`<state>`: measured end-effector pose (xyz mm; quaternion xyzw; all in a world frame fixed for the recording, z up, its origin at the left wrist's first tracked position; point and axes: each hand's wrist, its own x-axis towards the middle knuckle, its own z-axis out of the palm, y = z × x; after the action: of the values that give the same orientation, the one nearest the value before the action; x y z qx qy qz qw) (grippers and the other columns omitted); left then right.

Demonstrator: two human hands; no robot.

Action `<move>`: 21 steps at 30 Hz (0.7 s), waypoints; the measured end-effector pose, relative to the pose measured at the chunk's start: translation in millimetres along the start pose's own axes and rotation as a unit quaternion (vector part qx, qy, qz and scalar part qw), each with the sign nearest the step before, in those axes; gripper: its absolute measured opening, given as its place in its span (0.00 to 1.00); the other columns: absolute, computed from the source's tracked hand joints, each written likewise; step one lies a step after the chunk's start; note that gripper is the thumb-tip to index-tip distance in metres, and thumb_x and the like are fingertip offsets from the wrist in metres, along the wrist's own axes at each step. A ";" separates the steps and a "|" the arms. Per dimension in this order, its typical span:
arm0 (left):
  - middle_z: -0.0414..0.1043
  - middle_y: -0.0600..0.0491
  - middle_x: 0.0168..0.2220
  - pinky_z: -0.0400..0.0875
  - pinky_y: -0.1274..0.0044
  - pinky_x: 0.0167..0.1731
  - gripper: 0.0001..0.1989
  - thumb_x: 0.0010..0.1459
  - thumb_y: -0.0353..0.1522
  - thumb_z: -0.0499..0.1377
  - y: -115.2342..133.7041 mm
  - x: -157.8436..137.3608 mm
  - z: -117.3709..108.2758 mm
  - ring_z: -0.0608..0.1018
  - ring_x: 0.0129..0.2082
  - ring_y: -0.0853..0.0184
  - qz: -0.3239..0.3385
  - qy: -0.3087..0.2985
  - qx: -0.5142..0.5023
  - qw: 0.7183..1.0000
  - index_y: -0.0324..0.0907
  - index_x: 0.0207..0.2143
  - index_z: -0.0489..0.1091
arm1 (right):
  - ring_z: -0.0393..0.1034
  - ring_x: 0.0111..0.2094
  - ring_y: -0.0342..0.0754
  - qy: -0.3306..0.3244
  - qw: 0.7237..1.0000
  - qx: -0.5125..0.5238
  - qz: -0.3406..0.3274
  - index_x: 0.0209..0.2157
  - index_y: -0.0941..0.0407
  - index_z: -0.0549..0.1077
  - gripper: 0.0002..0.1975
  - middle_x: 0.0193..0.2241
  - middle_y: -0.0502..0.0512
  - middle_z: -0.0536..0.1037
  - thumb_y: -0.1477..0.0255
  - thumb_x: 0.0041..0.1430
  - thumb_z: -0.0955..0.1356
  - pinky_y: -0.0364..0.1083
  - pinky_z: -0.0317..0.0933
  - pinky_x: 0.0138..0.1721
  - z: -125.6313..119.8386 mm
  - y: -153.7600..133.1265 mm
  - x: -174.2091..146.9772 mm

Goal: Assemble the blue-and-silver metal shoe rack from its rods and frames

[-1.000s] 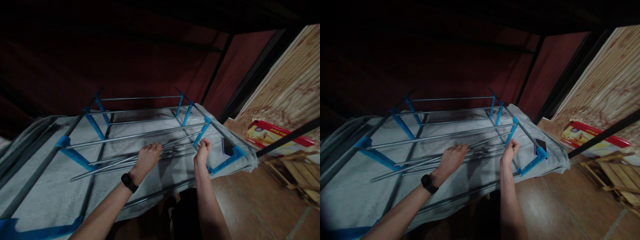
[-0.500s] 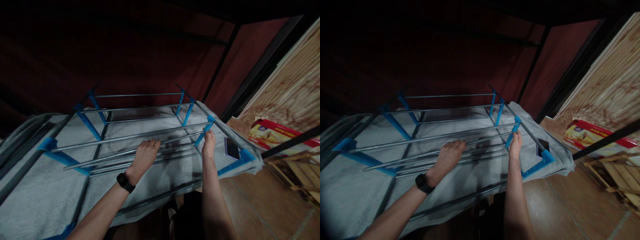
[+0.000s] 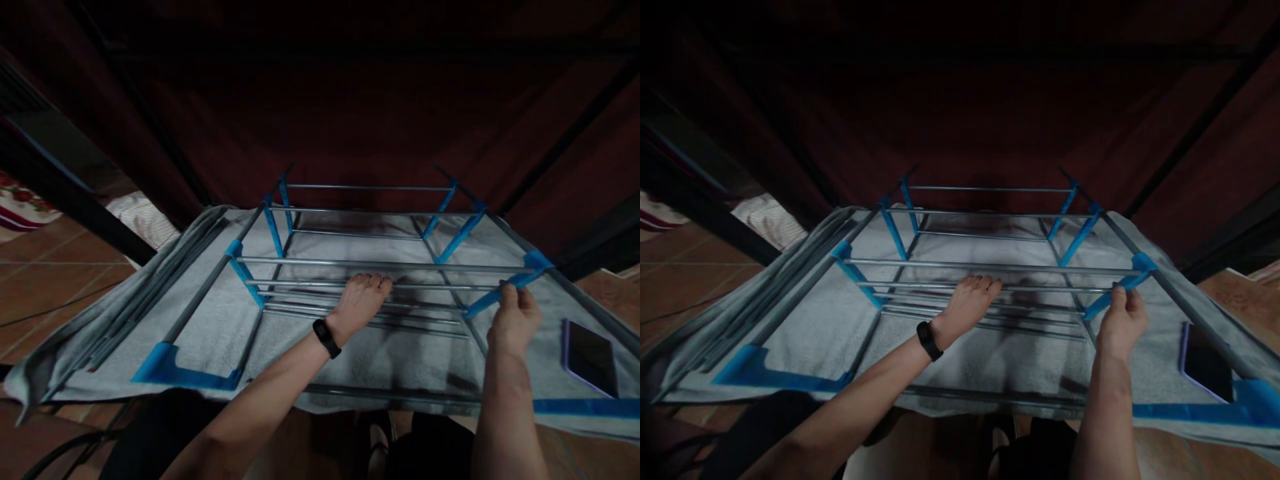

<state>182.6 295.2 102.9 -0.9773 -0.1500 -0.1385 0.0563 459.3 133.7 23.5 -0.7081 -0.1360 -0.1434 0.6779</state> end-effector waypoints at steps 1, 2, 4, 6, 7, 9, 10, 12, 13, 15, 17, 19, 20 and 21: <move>0.72 0.49 0.39 0.68 0.71 0.40 0.11 0.66 0.25 0.49 -0.2 0.2 -0.2 0.76 0.39 0.63 0.000 -0.005 -0.002 1.000 0.41 0.47 0.66 | 0.69 0.34 0.49 0.009 1.000 0.002 -0.001 0.39 0.57 0.77 0.17 0.32 0.53 0.74 0.59 0.55 0.67 0.52 0.63 0.43 0.5 -0.4 0.0; 0.72 0.49 0.39 0.68 0.71 0.40 0.11 0.66 0.26 0.49 -0.4 0.4 -0.2 0.76 0.39 0.63 -0.001 -0.008 -0.001 1.000 0.41 0.47 0.66 | 0.69 0.33 0.49 0.015 1.000 0.004 -0.001 0.37 0.57 0.77 0.16 0.31 0.52 0.74 0.59 0.54 0.68 0.52 0.64 0.42 1.1 -0.9 0.0; 0.72 0.49 0.39 0.68 0.71 0.40 0.11 0.66 0.26 0.49 -0.7 0.4 -0.1 0.76 0.39 0.63 -0.003 -0.005 0.003 1.000 0.40 0.47 0.66 | 0.69 0.32 0.49 0.022 1.000 0.004 0.001 0.35 0.56 0.77 0.14 0.29 0.52 0.74 0.60 0.53 0.69 0.53 0.64 0.41 2.2 -2.0 -0.1; 0.72 0.49 0.39 0.68 0.71 0.40 0.11 0.66 0.26 0.48 -0.7 0.2 -0.5 0.76 0.39 0.63 -0.002 0.002 0.006 1.000 0.40 0.47 0.66 | 0.68 0.31 0.49 0.028 1.000 0.007 0.002 0.34 0.55 0.77 0.13 0.29 0.51 0.73 0.61 0.51 0.70 0.53 0.64 0.41 3.0 -2.7 -0.3; 0.72 0.49 0.39 0.68 0.70 0.40 0.12 0.66 0.26 0.47 -0.7 0.2 -0.9 0.76 0.39 0.63 -0.001 0.007 0.006 1.000 0.40 0.47 0.66 | 0.68 0.31 0.50 0.033 0.999 0.010 0.003 0.34 0.55 0.77 0.13 0.29 0.51 0.73 0.61 0.51 0.70 0.53 0.64 0.40 3.2 -2.8 -0.3; 0.72 0.48 0.39 0.68 0.70 0.40 0.12 0.66 0.26 0.47 -0.6 0.3 -2.1 0.76 0.39 0.62 0.001 0.010 0.004 1.000 0.40 0.48 0.66 | 0.68 0.30 0.50 0.036 0.999 0.011 0.001 0.34 0.55 0.77 0.13 0.28 0.51 0.73 0.61 0.50 0.71 0.53 0.64 0.40 3.2 -2.1 -0.1; 0.72 0.48 0.39 0.69 0.70 0.40 0.11 0.66 0.26 0.48 -0.6 0.4 -2.7 0.76 0.39 0.62 0.002 0.008 0.002 1.000 0.40 0.47 0.66 | 0.68 0.30 0.50 0.036 0.999 0.008 0.000 0.34 0.55 0.77 0.13 0.28 0.51 0.73 0.61 0.50 0.71 0.53 0.64 0.40 3.1 -1.4 0.1; 0.72 0.47 0.39 0.69 0.70 0.40 0.11 0.66 0.25 0.48 -0.5 0.8 -3.2 0.76 0.39 0.62 0.002 -0.002 -0.003 1.000 0.40 0.47 0.66 | 0.67 0.29 0.50 0.035 0.999 0.000 -0.003 0.32 0.55 0.77 0.13 0.27 0.50 0.72 0.60 0.50 0.71 0.53 0.64 0.39 3.0 0.4 0.7; 0.72 0.47 0.40 0.69 0.70 0.41 0.11 0.66 0.25 0.48 -0.4 1.1 -3.1 0.76 0.39 0.63 0.002 -0.006 -0.005 1.000 0.40 0.47 0.67 | 0.66 0.29 0.49 0.037 0.999 -0.003 -0.004 0.32 0.55 0.76 0.13 0.26 0.50 0.71 0.60 0.50 0.71 0.53 0.64 0.39 3.0 1.0 0.8; 0.72 0.47 0.40 0.69 0.70 0.41 0.11 0.65 0.25 0.48 -0.2 1.6 -2.1 0.76 0.39 0.63 -0.001 -0.008 -0.009 1.000 0.40 0.46 0.67 | 0.66 0.29 0.49 0.040 0.999 -0.004 -0.006 0.31 0.56 0.76 0.14 0.26 0.50 0.71 0.59 0.50 0.70 0.52 0.64 0.38 2.9 0.8 0.7; 0.73 0.47 0.39 0.69 0.70 0.41 0.11 0.65 0.25 0.49 0.2 2.3 -0.6 0.76 0.39 0.62 -0.007 -0.004 -0.010 1.000 0.40 0.47 0.67 | 0.66 0.30 0.49 0.034 0.999 -0.004 -0.005 0.33 0.57 0.76 0.16 0.27 0.51 0.72 0.58 0.50 0.70 0.51 0.64 0.39 2.9 -1.9 -0.4; 0.73 0.47 0.39 0.69 0.69 0.41 0.12 0.65 0.25 0.49 0.4 2.8 0.9 0.76 0.39 0.62 -0.014 0.002 -0.009 1.000 0.40 0.47 0.68 | 0.68 0.32 0.49 0.019 1.000 -0.002 0.002 0.36 0.59 0.76 0.20 0.29 0.53 0.74 0.56 0.51 0.69 0.51 0.64 0.40 3.1 -6.3 -2.1; 0.73 0.47 0.39 0.69 0.69 0.41 0.12 0.65 0.25 0.49 0.4 2.9 1.6 0.76 0.39 0.62 -0.015 0.004 -0.009 1.000 0.40 0.47 0.68 | 0.68 0.33 0.50 0.012 1.000 -0.003 0.005 0.37 0.60 0.76 0.21 0.31 0.55 0.75 0.56 0.52 0.69 0.51 0.64 0.41 3.6 -8.7 -2.9; 0.73 0.47 0.38 0.69 0.69 0.41 0.12 0.65 0.24 0.49 0.3 2.9 2.4 0.76 0.39 0.62 -0.015 0.005 -0.009 1.000 0.40 0.47 0.68 | 0.69 0.35 0.50 0.008 1.000 -0.005 0.007 0.39 0.61 0.75 0.22 0.33 0.56 0.76 0.56 0.52 0.68 0.51 0.64 0.42 4.2 -10.9 -3.7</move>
<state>185.9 296.1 101.4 -0.9748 -0.1627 -0.1456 0.0460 451.7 138.4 31.9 -0.7113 -0.1254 -0.1449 0.6762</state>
